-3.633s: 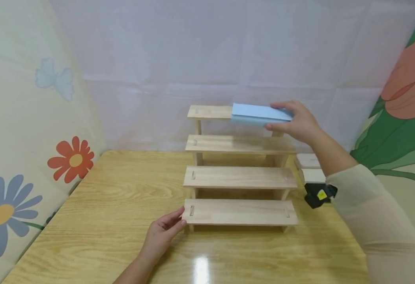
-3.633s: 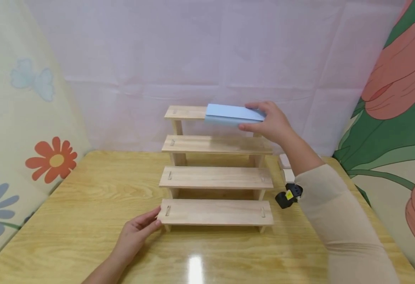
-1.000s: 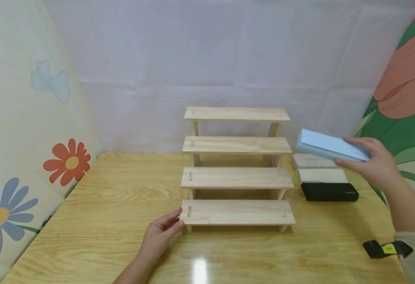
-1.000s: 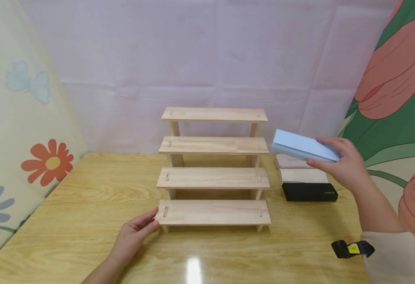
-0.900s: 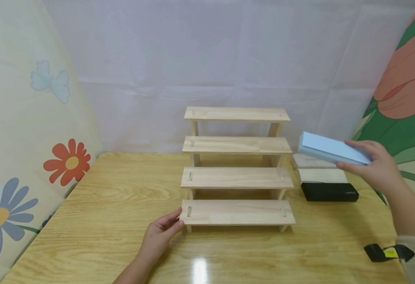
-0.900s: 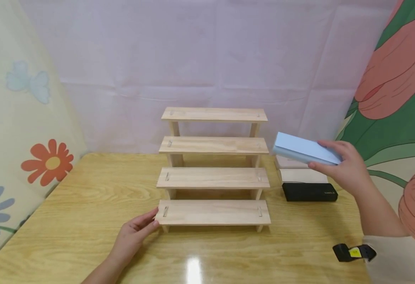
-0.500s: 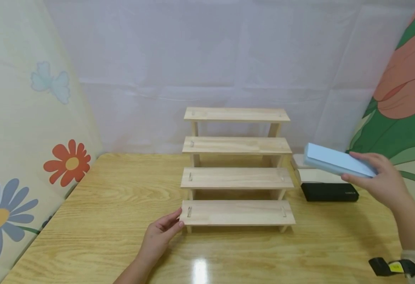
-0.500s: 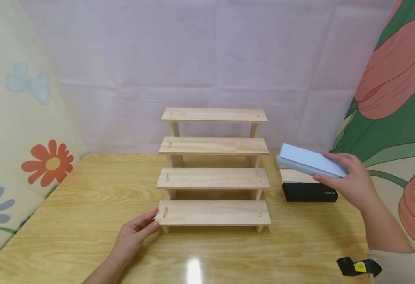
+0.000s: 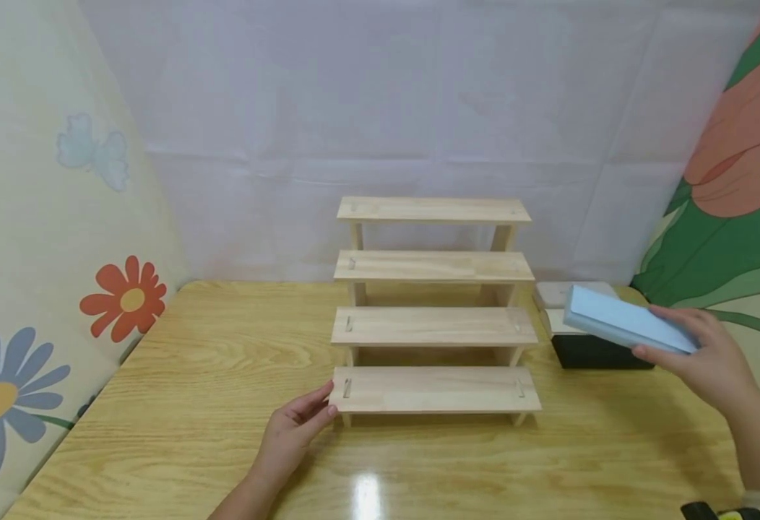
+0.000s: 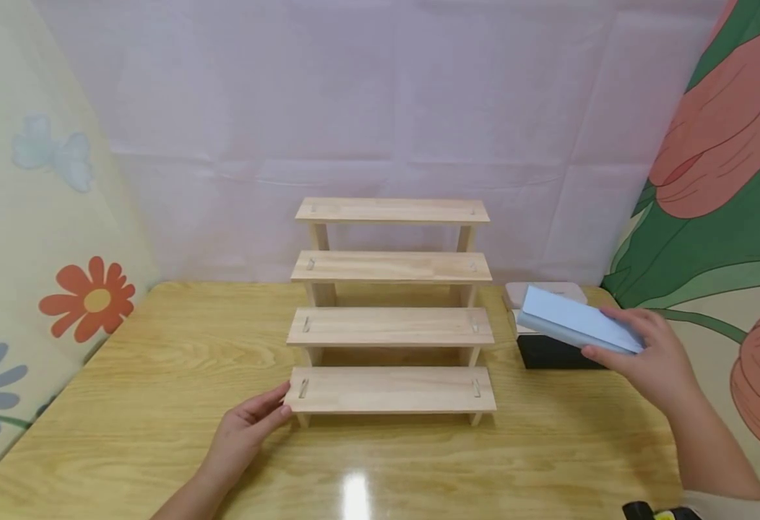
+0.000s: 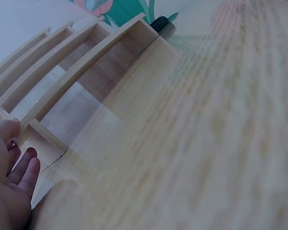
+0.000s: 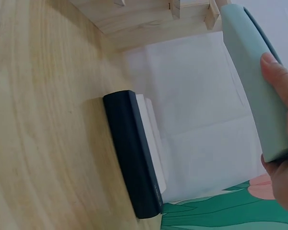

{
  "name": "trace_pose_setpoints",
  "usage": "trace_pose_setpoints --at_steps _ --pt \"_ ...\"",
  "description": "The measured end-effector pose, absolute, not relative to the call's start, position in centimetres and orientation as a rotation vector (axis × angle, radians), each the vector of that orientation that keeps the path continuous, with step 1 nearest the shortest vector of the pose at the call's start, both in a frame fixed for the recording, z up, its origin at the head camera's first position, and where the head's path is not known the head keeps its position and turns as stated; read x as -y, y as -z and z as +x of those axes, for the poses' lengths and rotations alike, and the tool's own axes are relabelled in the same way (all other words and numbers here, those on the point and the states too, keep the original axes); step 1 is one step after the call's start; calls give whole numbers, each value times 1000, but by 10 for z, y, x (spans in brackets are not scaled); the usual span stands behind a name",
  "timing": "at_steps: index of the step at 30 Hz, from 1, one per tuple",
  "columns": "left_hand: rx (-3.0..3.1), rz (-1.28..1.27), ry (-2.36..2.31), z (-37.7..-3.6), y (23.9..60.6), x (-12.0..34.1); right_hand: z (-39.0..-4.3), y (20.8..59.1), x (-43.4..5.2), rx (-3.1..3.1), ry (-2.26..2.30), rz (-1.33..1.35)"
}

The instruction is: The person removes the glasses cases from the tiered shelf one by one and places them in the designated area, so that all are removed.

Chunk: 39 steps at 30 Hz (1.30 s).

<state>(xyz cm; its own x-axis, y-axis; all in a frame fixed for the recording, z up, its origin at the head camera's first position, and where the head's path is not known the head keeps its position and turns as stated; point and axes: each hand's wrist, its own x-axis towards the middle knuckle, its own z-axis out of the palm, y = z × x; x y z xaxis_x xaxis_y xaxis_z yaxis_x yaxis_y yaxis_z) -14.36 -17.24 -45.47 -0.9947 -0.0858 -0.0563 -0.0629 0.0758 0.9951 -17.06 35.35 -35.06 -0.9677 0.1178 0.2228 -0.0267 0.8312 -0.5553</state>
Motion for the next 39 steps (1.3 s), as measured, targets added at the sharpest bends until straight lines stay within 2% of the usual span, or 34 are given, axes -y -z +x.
trace_pose_setpoints --at_steps 39 --pt "2317 175 2088 -144 454 172 -139 425 -371 2796 -875 -72"
